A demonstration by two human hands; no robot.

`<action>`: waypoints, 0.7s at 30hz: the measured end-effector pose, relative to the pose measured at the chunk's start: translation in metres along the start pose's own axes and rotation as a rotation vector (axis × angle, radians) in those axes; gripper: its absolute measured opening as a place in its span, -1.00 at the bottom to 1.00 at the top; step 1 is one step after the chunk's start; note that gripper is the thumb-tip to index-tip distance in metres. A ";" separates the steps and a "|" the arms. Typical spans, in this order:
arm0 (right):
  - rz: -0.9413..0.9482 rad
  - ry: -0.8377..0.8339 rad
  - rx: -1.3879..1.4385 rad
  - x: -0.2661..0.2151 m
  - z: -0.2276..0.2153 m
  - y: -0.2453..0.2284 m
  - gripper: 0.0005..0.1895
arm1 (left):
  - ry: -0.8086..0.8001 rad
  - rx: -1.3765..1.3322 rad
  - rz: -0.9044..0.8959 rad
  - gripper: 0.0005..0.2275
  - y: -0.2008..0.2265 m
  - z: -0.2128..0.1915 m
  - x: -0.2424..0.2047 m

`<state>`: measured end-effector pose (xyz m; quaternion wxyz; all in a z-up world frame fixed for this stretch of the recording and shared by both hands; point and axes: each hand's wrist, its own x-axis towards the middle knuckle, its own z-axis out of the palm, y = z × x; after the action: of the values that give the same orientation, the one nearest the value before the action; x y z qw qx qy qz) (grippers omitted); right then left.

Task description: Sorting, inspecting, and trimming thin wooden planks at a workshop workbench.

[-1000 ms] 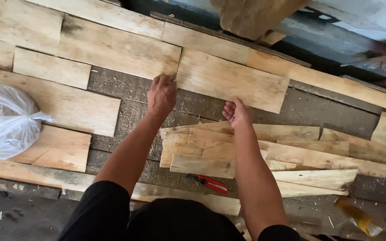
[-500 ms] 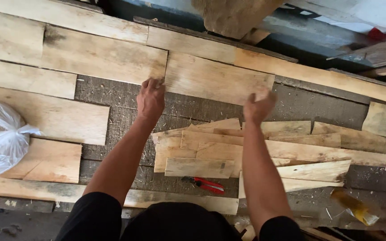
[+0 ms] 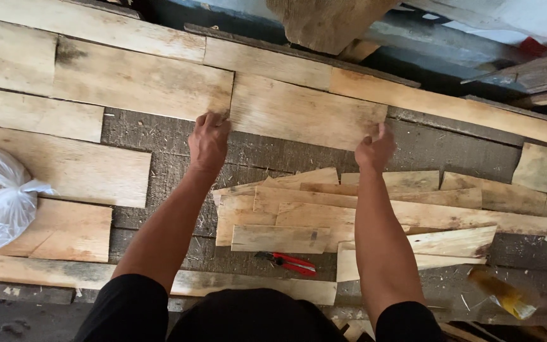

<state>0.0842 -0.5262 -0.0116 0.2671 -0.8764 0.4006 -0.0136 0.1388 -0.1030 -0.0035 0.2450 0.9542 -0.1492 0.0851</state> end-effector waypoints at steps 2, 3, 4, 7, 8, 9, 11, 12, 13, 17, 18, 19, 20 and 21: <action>0.027 -0.005 0.021 -0.007 -0.006 -0.010 -0.46 | -0.031 0.024 -0.029 -0.85 -0.007 0.014 -0.002; 0.054 -0.008 0.041 -0.010 -0.010 -0.014 -0.45 | -0.061 0.047 -0.056 -0.85 -0.010 0.022 -0.002; 0.053 -0.007 0.041 -0.011 -0.013 -0.022 -0.45 | -0.061 0.047 -0.056 -0.85 -0.006 0.014 0.001; 0.155 -0.035 0.026 -0.013 -0.017 -0.027 -0.46 | -0.077 0.070 -0.054 -0.79 0.003 -0.005 0.003; 0.099 -0.013 -0.015 -0.009 -0.014 -0.020 -0.46 | -0.073 0.081 -0.037 -0.76 0.004 -0.009 0.004; 0.043 0.008 -0.056 -0.005 -0.011 -0.012 -0.46 | -0.071 0.092 -0.020 -0.73 0.005 -0.013 0.004; 0.026 0.026 -0.041 0.004 -0.004 0.004 -0.46 | -0.068 0.088 -0.009 -0.73 -0.003 -0.002 0.000; 0.011 0.046 -0.025 0.010 0.000 0.011 -0.45 | -0.066 0.083 0.004 -0.73 -0.008 0.004 -0.001; 0.009 0.045 -0.026 0.011 0.001 0.015 -0.45 | -0.065 0.083 0.002 -0.73 -0.008 0.004 -0.001; -0.017 0.060 -0.016 0.010 -0.001 0.012 -0.45 | -0.032 0.008 0.043 -0.78 -0.008 -0.001 -0.002; 0.026 0.056 0.017 0.007 -0.004 0.007 -0.46 | -0.038 0.002 0.039 -0.79 -0.007 -0.004 -0.002; 0.023 0.053 0.018 -0.005 -0.013 -0.013 -0.46 | -0.036 0.004 0.037 -0.79 -0.008 -0.004 -0.002; 0.145 0.020 0.073 -0.016 -0.023 -0.034 -0.46 | 0.002 -0.021 0.060 -0.80 -0.009 -0.005 -0.002; 0.268 -0.013 0.128 -0.028 -0.034 -0.054 -0.46 | 0.039 -0.045 0.085 -0.80 -0.009 -0.006 -0.001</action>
<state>0.0944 -0.4932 0.0485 0.3245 -0.7961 0.5107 0.0025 0.1402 -0.0923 -0.0028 0.2655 0.9394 -0.1866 0.1108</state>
